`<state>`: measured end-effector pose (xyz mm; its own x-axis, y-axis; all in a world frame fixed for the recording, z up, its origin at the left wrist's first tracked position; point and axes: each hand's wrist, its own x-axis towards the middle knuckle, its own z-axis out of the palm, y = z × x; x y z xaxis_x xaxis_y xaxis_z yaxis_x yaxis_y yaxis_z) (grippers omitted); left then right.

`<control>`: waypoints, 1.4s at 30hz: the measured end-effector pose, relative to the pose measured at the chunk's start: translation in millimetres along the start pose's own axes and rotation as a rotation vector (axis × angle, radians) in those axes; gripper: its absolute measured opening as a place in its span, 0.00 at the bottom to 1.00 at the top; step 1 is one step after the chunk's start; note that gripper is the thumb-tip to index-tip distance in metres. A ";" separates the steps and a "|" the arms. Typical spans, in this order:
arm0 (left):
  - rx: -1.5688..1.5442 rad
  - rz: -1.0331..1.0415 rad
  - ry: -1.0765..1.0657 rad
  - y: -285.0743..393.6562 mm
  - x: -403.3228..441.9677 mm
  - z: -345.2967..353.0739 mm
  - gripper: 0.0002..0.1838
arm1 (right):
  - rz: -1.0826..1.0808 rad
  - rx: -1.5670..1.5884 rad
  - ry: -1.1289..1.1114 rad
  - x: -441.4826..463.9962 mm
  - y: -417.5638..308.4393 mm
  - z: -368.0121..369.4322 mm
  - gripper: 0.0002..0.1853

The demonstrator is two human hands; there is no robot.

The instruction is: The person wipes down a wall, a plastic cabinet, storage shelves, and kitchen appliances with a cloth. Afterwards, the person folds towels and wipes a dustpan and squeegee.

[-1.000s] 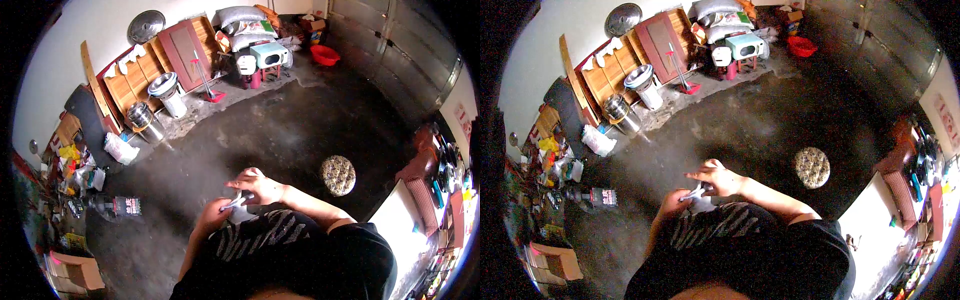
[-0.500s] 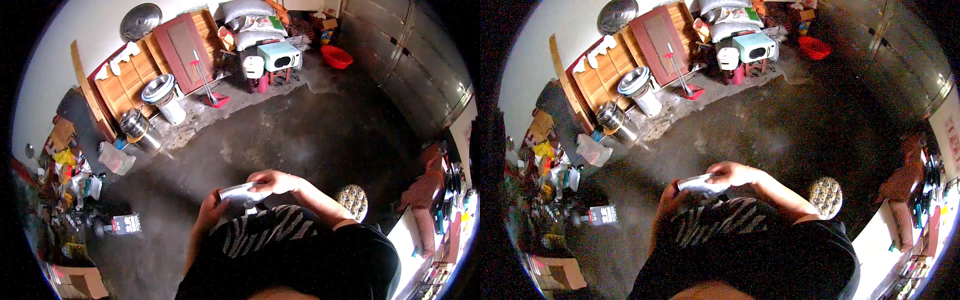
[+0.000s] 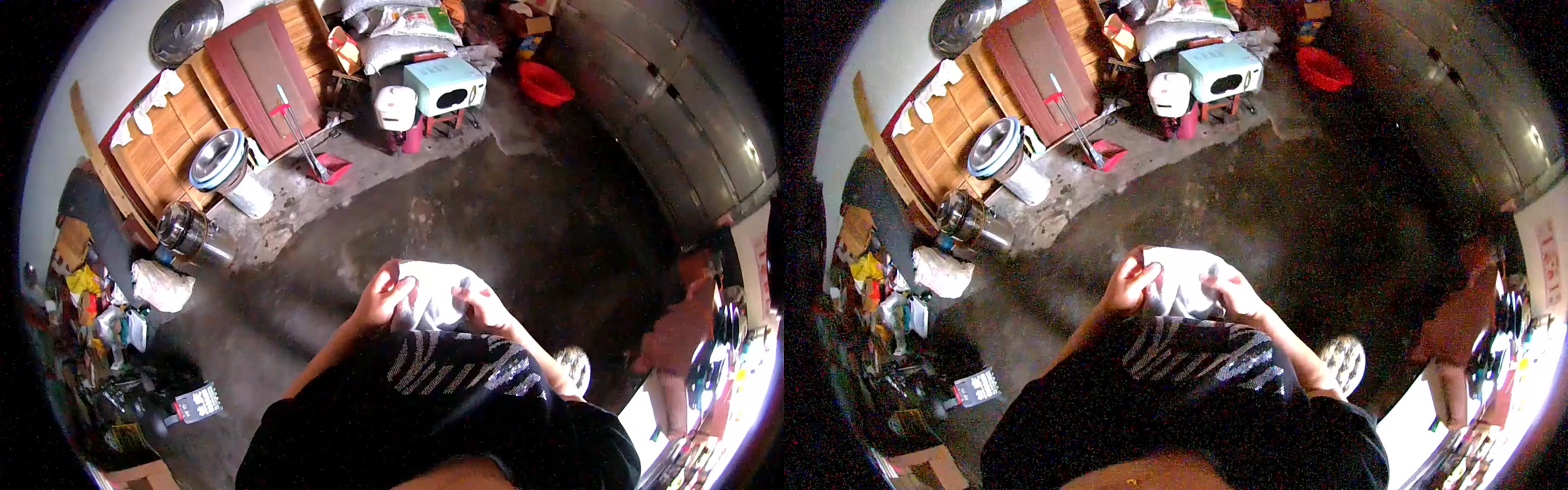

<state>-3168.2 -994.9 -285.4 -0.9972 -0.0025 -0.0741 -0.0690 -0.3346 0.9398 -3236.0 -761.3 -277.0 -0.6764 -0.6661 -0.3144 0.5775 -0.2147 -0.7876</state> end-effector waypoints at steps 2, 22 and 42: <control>0.247 0.118 0.017 -13.1 54.9 -16.2 0.17 | -0.017 -0.018 0.042 47.7 -34.3 -28.2 0.18; -0.080 -0.075 1.003 73.3 204.2 -338.7 0.13 | 0.191 -0.033 -0.267 528.7 -168.9 -36.0 0.35; -0.290 -0.169 1.754 126.4 278.3 -446.4 0.14 | -0.117 -1.380 -0.471 1110.8 -96.7 161.1 0.55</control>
<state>-3442.3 -1458.5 -336.1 0.2261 -0.7905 -0.5692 0.0420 -0.5759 0.8164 -3969.5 -1595.5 -464.6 -0.3221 -0.9186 -0.2291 -0.5393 0.3770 -0.7530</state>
